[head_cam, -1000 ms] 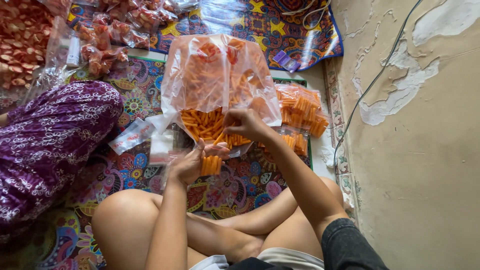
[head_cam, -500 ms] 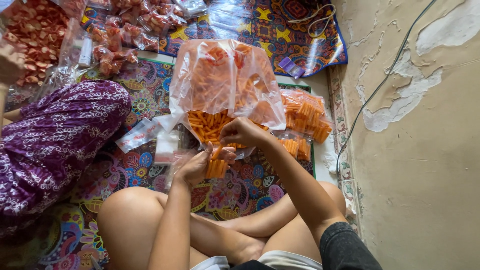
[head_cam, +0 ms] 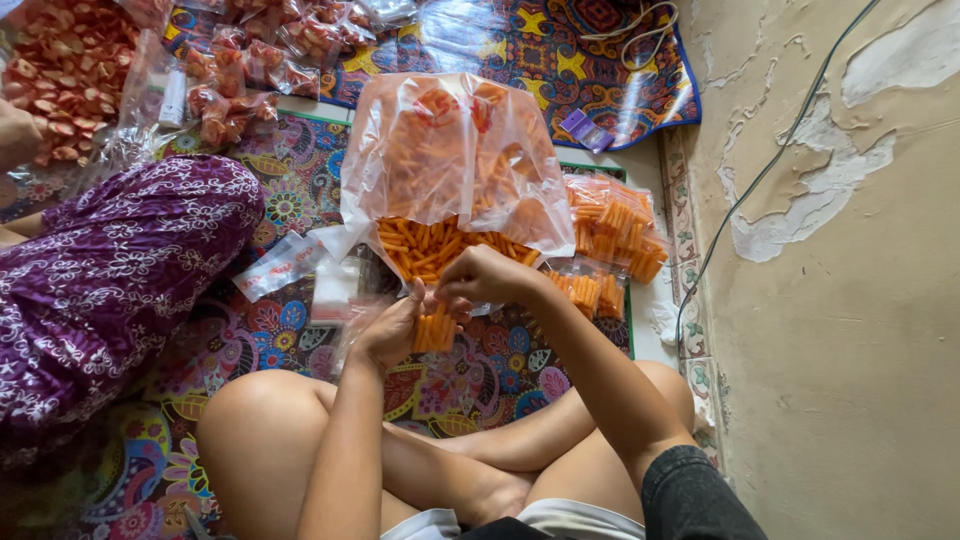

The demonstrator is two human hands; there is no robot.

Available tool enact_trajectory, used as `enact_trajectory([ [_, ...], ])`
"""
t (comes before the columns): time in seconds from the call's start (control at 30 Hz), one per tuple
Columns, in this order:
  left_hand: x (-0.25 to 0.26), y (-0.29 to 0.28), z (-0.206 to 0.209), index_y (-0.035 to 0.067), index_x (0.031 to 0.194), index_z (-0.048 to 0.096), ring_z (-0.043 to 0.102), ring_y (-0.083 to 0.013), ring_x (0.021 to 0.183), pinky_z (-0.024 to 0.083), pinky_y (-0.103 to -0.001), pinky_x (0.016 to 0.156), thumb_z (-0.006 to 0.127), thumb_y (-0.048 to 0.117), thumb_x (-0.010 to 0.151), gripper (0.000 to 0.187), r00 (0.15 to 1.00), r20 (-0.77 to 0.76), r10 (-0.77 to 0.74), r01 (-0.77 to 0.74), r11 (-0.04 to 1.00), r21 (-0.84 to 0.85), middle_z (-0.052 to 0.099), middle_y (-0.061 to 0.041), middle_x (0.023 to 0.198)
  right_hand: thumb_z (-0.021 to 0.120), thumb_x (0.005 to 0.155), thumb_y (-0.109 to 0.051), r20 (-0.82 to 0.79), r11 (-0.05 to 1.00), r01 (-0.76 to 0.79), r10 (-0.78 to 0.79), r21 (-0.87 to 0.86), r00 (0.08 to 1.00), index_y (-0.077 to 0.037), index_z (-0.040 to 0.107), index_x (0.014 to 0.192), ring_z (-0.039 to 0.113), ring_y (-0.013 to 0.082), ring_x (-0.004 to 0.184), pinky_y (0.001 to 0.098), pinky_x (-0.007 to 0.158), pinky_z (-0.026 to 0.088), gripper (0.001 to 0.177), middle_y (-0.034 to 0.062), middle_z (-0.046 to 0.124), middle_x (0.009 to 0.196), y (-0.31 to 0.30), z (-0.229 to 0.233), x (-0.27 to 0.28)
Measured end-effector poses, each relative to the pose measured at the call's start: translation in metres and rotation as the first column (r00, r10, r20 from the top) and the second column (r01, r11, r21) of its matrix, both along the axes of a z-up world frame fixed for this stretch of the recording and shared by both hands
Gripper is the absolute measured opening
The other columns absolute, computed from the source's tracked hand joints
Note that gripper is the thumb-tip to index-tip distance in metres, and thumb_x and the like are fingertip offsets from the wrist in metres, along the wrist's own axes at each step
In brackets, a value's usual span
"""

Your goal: Packaging orange snack sticks into small plastic bags

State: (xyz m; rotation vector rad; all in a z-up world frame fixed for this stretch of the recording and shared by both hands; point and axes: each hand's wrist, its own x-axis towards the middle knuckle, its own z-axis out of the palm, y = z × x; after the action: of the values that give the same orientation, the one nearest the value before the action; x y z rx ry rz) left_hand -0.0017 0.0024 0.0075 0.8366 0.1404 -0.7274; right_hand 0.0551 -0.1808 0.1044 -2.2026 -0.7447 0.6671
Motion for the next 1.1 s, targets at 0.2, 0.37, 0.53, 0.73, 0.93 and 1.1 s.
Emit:
enact_trajectory([
  [0.2, -0.009, 0.003, 0.053, -0.004, 0.117, 0.068, 0.067, -0.0184, 0.075, 0.061, -0.034, 0.065, 0.047, 0.065, 0.097, 0.074, 0.999, 0.039, 0.011, -0.009, 0.999, -0.050, 0.066, -0.009, 0.088, 0.061, 0.101, -0.037, 0.127, 0.985, 0.002, -0.024, 0.174, 0.992, -0.022, 0.083, 0.093, 0.067, 0.0385, 0.093, 0.0441, 0.079, 0.054, 0.028, 0.0111, 0.070, 0.109, -0.023, -0.019, 0.017],
  [0.37, -0.005, 0.001, 0.038, -0.005, 0.119, 0.068, 0.069, -0.0217, 0.078, 0.062, -0.040, 0.070, 0.051, 0.064, 0.096, 0.074, 1.000, 0.013, 0.027, -0.026, 0.999, -0.036, 0.065, -0.010, 0.090, 0.057, 0.103, -0.041, 0.060, 0.980, 0.002, -0.014, 0.198, 0.998, -0.015, 0.082, 0.087, 0.067, 0.0461, 0.095, 0.0481, 0.083, 0.053, 0.040, 0.0173, 0.068, 0.118, -0.019, -0.021, 0.010],
  [0.53, -0.005, 0.001, 0.044, -0.001, 0.111, 0.069, 0.066, -0.0141, 0.075, 0.060, -0.029, 0.067, 0.052, 0.065, 0.096, 0.070, 0.999, 0.024, 0.025, -0.025, 0.999, -0.022, 0.063, -0.004, 0.087, 0.057, 0.104, -0.043, 0.100, 0.974, 0.007, -0.031, 0.228, 0.994, -0.018, 0.083, 0.090, 0.068, 0.0454, 0.099, 0.0496, 0.084, 0.054, 0.039, 0.0182, 0.065, 0.123, -0.017, -0.019, 0.008],
  [0.73, 0.003, 0.001, 0.010, -0.007, 0.117, 0.067, 0.071, -0.0297, 0.084, 0.061, -0.052, 0.076, 0.050, 0.066, 0.095, 0.078, 0.999, -0.003, 0.039, -0.039, 0.999, 0.027, 0.065, -0.017, 0.109, 0.062, 0.101, -0.043, 0.128, 0.974, -0.025, -0.004, 0.227, 0.992, -0.020, 0.084, 0.091, 0.068, 0.0416, 0.095, 0.0470, 0.085, 0.053, 0.033, 0.0161, 0.066, 0.120, -0.016, -0.034, 0.006],
  [0.93, 0.015, 0.000, -0.043, -0.003, 0.120, 0.067, 0.071, -0.0342, 0.096, 0.060, -0.052, 0.084, 0.051, 0.068, 0.094, 0.078, 0.998, -0.026, 0.050, -0.049, 0.998, 0.048, 0.064, -0.020, 0.119, 0.077, 0.089, -0.047, 0.149, 0.984, -0.048, 0.022, 0.174, 0.989, -0.024, 0.084, 0.095, 0.064, 0.0343, 0.103, 0.0445, 0.088, 0.050, 0.025, 0.0143, 0.064, 0.125, -0.014, -0.031, -0.003],
  [1.1, 0.003, 0.006, -0.014, 0.013, 0.155, 0.045, 0.031, -0.0394, 0.147, 0.005, -0.065, 0.117, 0.030, 0.087, 0.085, 0.103, 0.995, 0.073, -0.064, 0.047, 0.975, 0.217, 0.033, -0.018, 0.162, 0.078, 0.088, -0.028, 0.065, 0.964, 0.088, -0.108, 0.250, 0.992, -0.014, 0.082, 0.092, 0.069, 0.0411, 0.096, 0.0471, 0.084, 0.053, 0.015, 0.0189, 0.069, 0.111, -0.024, -0.038, -0.005],
])
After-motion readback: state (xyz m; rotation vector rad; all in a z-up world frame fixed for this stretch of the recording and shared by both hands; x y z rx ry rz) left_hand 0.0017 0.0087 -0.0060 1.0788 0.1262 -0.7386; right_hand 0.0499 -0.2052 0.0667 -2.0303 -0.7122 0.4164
